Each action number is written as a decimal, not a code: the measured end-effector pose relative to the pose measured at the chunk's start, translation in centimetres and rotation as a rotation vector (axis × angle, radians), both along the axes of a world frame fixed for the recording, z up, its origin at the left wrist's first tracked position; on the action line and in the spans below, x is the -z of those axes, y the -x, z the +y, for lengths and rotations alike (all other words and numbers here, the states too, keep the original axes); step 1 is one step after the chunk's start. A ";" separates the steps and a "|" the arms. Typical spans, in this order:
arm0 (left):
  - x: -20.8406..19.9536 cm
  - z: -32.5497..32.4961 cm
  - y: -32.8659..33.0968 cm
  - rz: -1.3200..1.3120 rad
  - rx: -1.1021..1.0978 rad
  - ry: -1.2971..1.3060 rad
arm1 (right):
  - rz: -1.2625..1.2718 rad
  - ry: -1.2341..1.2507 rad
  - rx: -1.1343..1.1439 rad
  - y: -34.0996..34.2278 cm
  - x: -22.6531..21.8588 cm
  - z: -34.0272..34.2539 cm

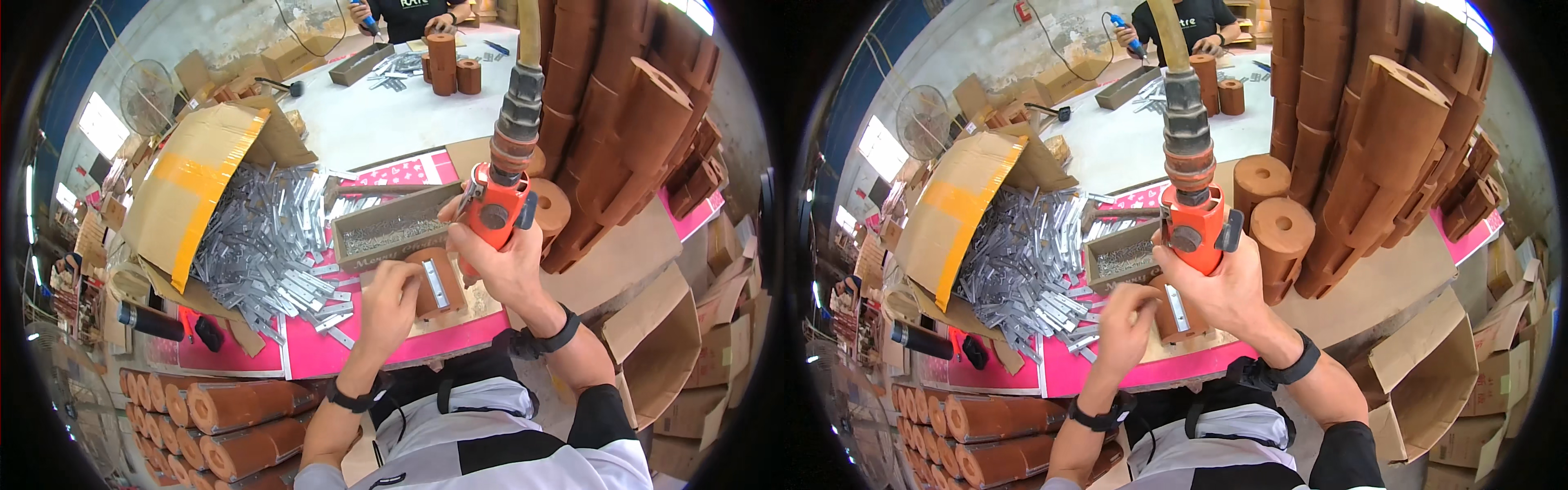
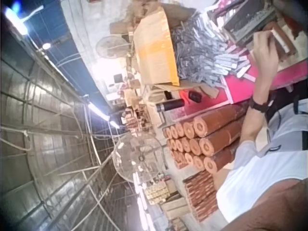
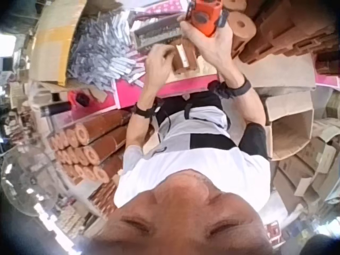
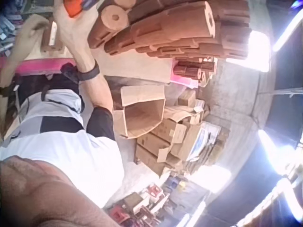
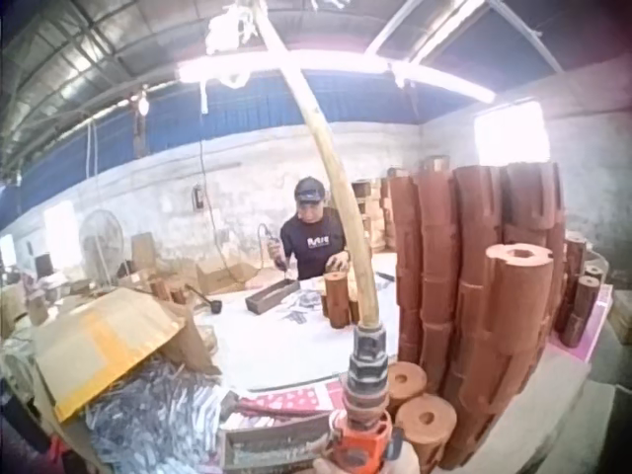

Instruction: The person picks up a metal bracket and a screw, places them onto a wooden block, and secures them using a pneumatic screwdriver. They then set the finished block aside on a stack and repeat the process.

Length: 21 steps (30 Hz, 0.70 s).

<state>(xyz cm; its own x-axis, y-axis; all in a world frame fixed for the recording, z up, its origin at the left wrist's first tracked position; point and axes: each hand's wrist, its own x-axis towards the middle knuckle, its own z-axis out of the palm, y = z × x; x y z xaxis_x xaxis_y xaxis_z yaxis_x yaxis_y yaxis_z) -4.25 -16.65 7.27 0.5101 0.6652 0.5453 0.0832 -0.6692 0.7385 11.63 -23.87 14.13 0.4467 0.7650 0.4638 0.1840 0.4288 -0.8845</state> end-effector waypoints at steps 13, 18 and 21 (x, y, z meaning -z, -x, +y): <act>3.0 1.2 -0.1 0.173 -0.004 0.070 | -0.020 0.005 0.019 -0.1 0.7 0.5; -0.2 1.0 0.8 -0.020 -0.094 0.076 | -0.050 0.028 0.014 0.0 0.4 0.4; 0.3 1.0 1.3 -0.019 -0.048 0.103 | 0.002 0.005 -0.003 0.2 0.5 0.7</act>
<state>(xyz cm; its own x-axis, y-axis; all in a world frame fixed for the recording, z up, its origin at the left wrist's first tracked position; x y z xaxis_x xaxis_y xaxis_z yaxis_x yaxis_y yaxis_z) -5.56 -15.62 7.02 0.4667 0.7417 0.4817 0.0991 -0.5851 0.8049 11.47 -23.20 13.61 0.4452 0.7686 0.4593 0.1813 0.4250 -0.8869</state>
